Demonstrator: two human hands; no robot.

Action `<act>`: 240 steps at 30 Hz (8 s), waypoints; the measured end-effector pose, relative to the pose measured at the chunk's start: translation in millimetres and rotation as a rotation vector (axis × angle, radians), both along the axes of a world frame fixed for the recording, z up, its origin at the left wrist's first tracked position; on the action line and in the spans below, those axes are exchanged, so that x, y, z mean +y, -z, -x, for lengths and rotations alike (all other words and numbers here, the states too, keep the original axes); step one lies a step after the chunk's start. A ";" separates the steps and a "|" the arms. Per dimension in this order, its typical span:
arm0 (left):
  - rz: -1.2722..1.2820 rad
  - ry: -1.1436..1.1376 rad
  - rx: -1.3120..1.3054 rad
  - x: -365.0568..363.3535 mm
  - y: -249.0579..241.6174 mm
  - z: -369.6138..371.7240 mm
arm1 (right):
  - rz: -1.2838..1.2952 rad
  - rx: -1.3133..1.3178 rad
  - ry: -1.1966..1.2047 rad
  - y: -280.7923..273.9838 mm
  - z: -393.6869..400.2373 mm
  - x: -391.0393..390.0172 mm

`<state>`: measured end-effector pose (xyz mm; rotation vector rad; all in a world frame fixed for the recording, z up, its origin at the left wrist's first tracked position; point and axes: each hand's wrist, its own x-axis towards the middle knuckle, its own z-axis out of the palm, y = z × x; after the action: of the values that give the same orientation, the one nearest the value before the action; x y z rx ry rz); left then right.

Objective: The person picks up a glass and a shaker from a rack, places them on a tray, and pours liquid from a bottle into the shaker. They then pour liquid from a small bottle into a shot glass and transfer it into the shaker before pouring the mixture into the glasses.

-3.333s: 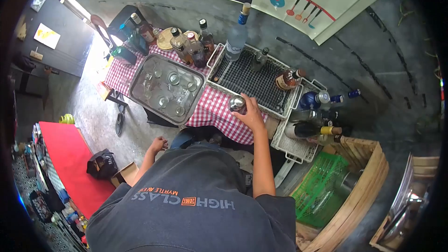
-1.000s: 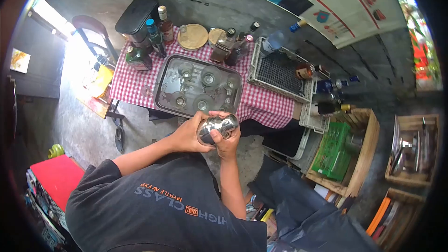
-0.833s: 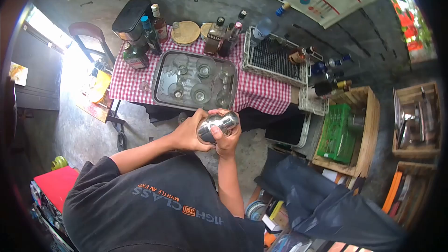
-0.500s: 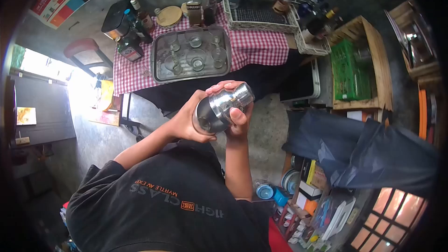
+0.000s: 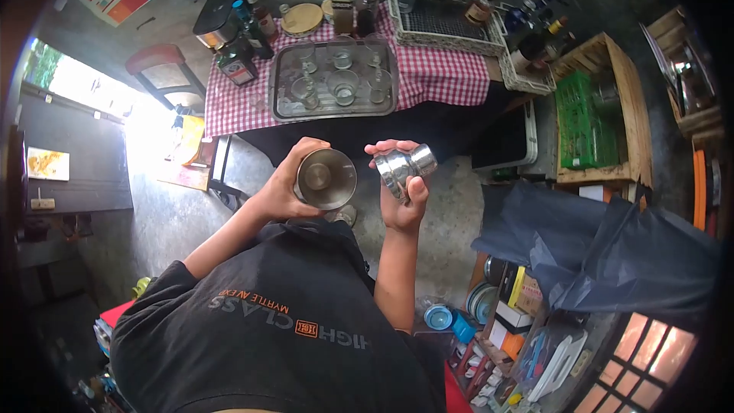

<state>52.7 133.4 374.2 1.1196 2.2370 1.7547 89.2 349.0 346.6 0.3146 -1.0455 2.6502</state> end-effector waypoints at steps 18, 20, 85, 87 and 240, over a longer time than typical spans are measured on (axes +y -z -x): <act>0.275 -0.432 -0.239 -173.0 68.7 93.5 | -0.220 -0.310 -0.166 34.4 106.3 -144.0; 0.225 -0.397 -0.308 -190.7 79.1 112.3 | -0.235 -0.336 -0.166 44.0 122.7 -161.4; 0.644 -1.005 -0.213 -84.2 219.6 235.3 | -1.155 -0.402 -0.409 61.8 286.7 1.1; 0.678 -1.038 -0.176 -79.3 210.4 222.4 | -1.140 -0.437 -0.337 54.3 285.6 9.7; -0.025 -0.964 -1.645 -489.8 445.9 128.4 | -1.283 0.154 0.305 -44.9 500.6 -294.5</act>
<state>-75.7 -356.4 -71.7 -1.3090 1.4291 1.6335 -411.3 54.4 391.5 0.5078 -2.3366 1.3405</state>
